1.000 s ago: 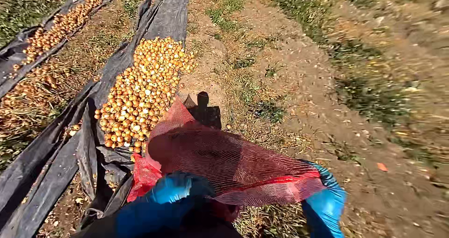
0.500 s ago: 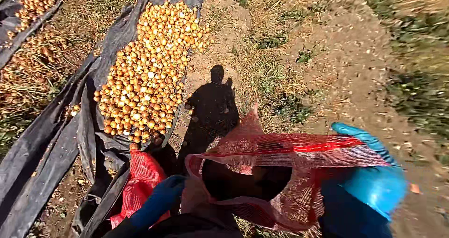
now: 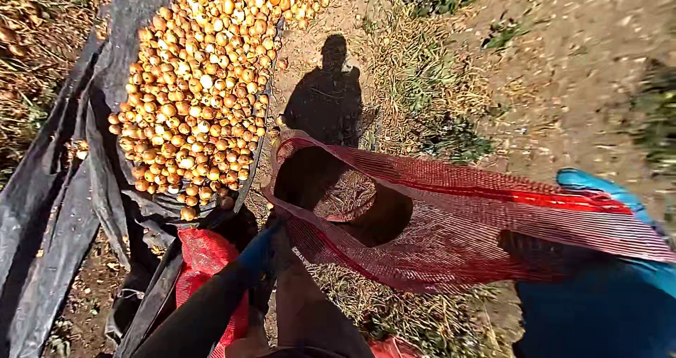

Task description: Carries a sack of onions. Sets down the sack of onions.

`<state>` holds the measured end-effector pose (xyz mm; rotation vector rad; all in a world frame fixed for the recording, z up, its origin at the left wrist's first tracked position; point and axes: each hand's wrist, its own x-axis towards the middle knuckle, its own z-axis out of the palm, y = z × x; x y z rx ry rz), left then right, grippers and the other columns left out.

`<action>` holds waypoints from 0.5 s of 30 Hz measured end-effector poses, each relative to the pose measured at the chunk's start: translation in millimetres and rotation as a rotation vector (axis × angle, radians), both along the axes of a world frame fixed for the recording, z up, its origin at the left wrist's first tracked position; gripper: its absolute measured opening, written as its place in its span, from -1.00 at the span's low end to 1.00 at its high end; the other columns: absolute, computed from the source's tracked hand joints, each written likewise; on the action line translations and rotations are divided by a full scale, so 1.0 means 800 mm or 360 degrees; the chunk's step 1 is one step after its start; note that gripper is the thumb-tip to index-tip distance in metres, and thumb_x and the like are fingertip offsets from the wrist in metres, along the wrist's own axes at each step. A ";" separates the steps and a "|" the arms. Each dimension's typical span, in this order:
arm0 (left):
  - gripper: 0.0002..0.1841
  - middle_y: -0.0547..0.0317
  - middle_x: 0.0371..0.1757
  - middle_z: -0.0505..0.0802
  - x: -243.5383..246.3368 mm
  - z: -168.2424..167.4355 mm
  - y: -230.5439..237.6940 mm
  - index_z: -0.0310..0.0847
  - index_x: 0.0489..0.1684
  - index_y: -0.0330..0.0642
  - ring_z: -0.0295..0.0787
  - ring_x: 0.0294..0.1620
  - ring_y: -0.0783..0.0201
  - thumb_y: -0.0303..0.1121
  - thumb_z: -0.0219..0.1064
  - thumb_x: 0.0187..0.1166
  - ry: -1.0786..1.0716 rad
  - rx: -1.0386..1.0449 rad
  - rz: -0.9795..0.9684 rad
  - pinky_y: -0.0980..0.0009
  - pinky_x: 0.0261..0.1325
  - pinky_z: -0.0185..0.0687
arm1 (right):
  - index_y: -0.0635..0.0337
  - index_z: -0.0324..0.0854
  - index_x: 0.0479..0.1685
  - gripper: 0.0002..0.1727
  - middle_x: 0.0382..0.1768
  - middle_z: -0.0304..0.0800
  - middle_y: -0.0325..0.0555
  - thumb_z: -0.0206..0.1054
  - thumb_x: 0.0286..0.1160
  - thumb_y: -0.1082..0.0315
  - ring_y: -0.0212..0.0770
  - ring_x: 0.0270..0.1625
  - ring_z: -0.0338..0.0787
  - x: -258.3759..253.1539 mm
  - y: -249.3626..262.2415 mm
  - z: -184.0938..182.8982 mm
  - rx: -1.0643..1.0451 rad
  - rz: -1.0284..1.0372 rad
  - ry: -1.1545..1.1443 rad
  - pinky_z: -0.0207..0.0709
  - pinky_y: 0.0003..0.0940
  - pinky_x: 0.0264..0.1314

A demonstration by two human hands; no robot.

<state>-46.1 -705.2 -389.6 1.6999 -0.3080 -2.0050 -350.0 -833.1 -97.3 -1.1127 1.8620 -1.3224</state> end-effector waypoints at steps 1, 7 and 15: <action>-0.20 0.01 0.50 0.70 0.000 0.007 -0.024 0.43 0.67 0.08 0.65 0.46 0.02 0.43 0.14 0.57 0.0027 -0.0031 0.0094 -0.11 0.38 0.64 | 0.23 0.62 -0.03 -0.69 -0.29 0.76 -0.24 -0.10 0.76 0.54 -0.43 -0.25 0.77 0.025 -0.007 0.005 0.0260 -0.0228 -0.0285 0.68 -0.50 -0.13; -0.21 -0.03 0.29 0.82 0.017 0.032 -0.133 0.47 0.60 0.00 0.80 0.25 -0.01 0.29 0.42 0.46 -0.0260 0.0013 0.0136 -0.11 0.17 0.78 | -0.03 0.79 0.13 -0.62 -0.21 0.83 -0.26 -0.01 0.75 0.22 -0.43 -0.35 0.74 0.032 0.008 -0.076 0.0412 0.0439 -0.0654 0.66 -0.51 -0.37; -0.53 -0.32 0.04 0.84 0.051 -0.060 -0.192 0.75 0.05 -0.31 0.77 0.17 -0.28 -0.01 0.19 0.72 -0.1215 0.0046 -0.0488 -0.39 0.24 0.57 | -0.06 0.77 0.25 -0.62 -0.03 0.85 -0.23 0.02 0.75 0.28 -0.38 -0.13 0.79 0.049 -0.041 -0.134 0.0548 0.0346 -0.0581 0.72 -0.42 -0.14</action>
